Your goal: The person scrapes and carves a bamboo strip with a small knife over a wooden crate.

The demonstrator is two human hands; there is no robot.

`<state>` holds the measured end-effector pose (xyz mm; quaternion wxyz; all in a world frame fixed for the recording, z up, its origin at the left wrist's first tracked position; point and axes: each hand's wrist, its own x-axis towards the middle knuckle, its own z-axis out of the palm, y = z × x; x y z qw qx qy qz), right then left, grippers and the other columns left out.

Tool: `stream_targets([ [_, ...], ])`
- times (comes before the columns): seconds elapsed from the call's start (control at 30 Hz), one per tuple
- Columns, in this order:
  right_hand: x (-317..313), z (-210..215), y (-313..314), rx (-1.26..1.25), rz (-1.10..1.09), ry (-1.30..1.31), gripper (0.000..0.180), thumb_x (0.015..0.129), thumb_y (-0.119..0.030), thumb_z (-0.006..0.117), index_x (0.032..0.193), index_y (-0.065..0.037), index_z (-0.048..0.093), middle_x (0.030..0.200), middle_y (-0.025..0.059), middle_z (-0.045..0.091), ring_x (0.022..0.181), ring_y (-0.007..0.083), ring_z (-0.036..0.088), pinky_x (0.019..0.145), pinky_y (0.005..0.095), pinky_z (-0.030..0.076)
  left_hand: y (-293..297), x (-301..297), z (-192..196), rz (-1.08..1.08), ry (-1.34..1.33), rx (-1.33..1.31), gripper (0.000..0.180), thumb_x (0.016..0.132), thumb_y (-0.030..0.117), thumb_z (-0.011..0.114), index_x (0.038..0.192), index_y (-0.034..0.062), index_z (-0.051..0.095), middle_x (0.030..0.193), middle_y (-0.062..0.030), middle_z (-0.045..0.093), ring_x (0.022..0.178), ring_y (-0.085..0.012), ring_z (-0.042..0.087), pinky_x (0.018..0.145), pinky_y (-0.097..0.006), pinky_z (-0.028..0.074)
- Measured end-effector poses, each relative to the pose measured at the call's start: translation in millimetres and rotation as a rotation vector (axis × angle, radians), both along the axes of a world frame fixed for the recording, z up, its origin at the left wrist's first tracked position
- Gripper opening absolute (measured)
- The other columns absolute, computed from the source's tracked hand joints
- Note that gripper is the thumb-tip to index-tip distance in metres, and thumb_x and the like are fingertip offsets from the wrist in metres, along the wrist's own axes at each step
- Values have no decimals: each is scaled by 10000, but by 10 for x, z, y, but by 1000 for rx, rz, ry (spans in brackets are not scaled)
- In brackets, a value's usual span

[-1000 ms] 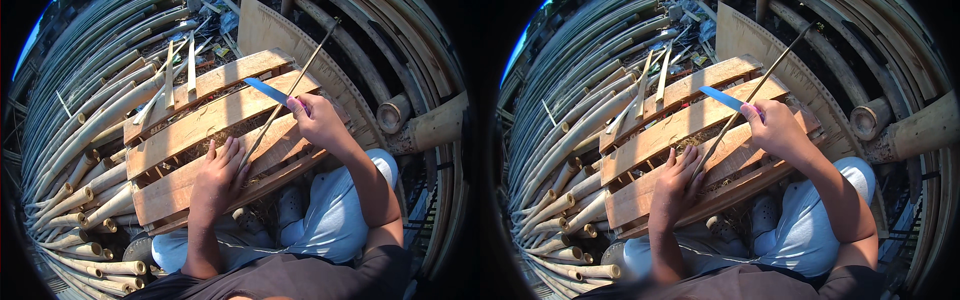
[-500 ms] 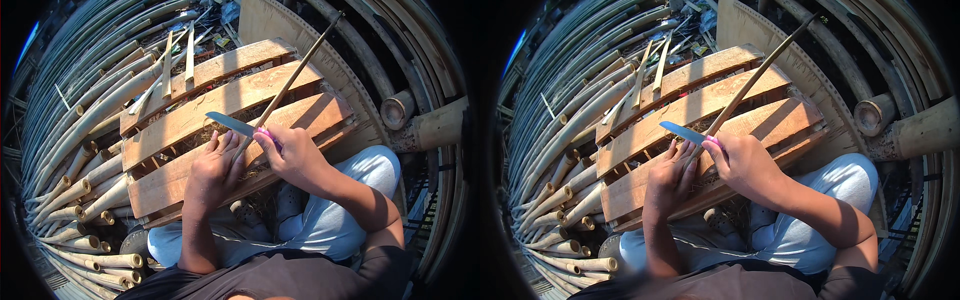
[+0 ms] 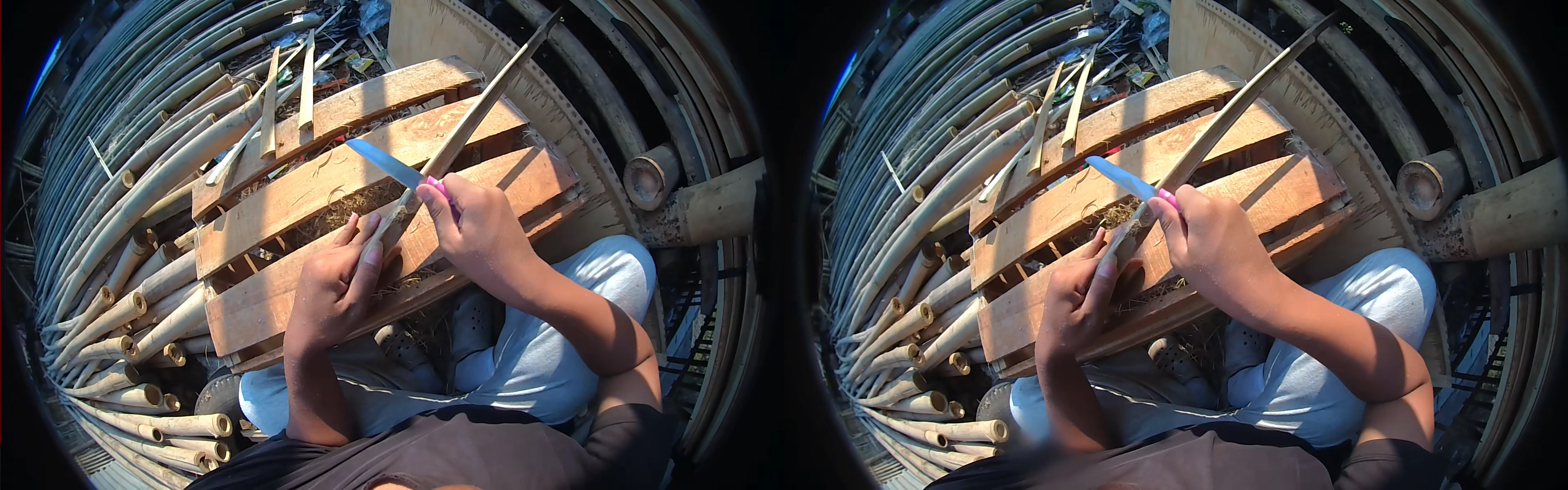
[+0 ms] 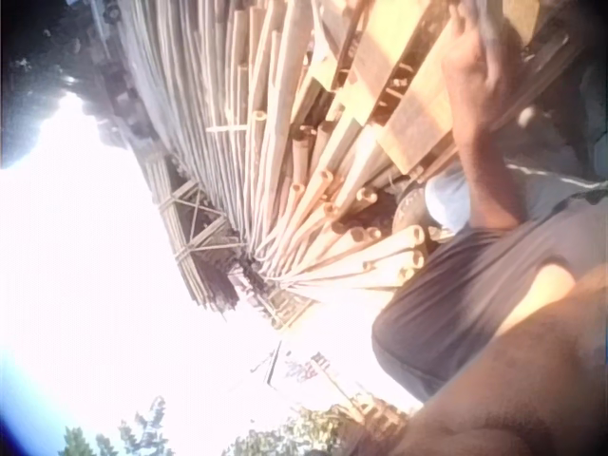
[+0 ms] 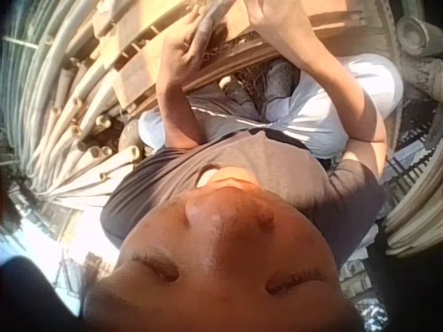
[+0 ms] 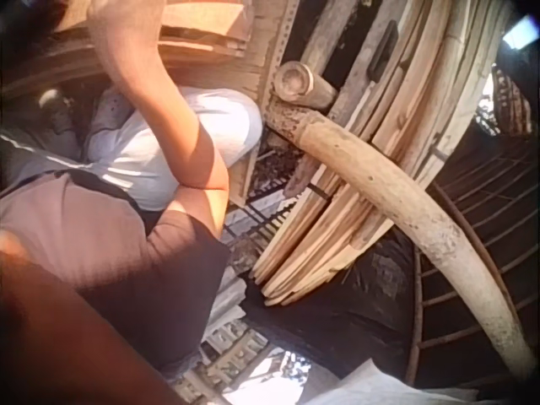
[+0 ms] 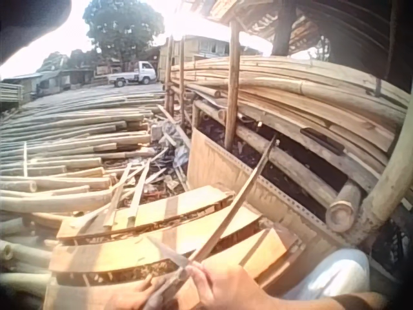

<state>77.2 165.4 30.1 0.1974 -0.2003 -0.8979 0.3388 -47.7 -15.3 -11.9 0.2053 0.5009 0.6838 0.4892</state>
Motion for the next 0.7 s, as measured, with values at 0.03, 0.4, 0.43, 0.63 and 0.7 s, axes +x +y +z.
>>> stream_targets([
  [0.03,18,-29,-109,-35,-22,-11,375,1060,-232,564,850,70,637,649,266,613,612,409,669,538,456,493,-36,-21,7,-27,-21,-18,276,1053,124,510,1110,-71,698,1071,-270,720,1231,-400,637,1203,-518,347],
  [0.4,-109,261,260,-33,-174,-178,374,1052,-210,560,831,78,651,645,282,611,635,459,659,604,523,516,-6,29,124,37,-16,-54,317,1082,183,467,1108,-43,687,867,-183,745,1062,-344,726,1181,-469,390],
  [0.43,-143,370,265,-68,-229,-258,363,1039,-214,582,838,78,658,668,295,617,663,489,647,615,540,507,-31,14,122,16,-51,-51,332,1090,194,464,1125,-51,685,860,-162,729,990,-257,714,1207,-471,358],
  [0.63,-98,239,200,-36,-107,-183,402,1050,-236,571,844,92,679,644,278,611,633,456,649,575,497,507,-18,30,87,24,-72,-16,340,1102,206,467,1092,-62,675,816,-129,674,824,-170,653,1115,-388,433],
  [0.7,-122,286,268,-3,-217,-191,419,1061,-236,546,846,97,681,630,267,616,615,439,655,547,487,498,-50,59,127,8,-73,-32,339,1103,207,468,1078,-63,672,802,-126,660,794,-169,630,1057,-358,470],
])
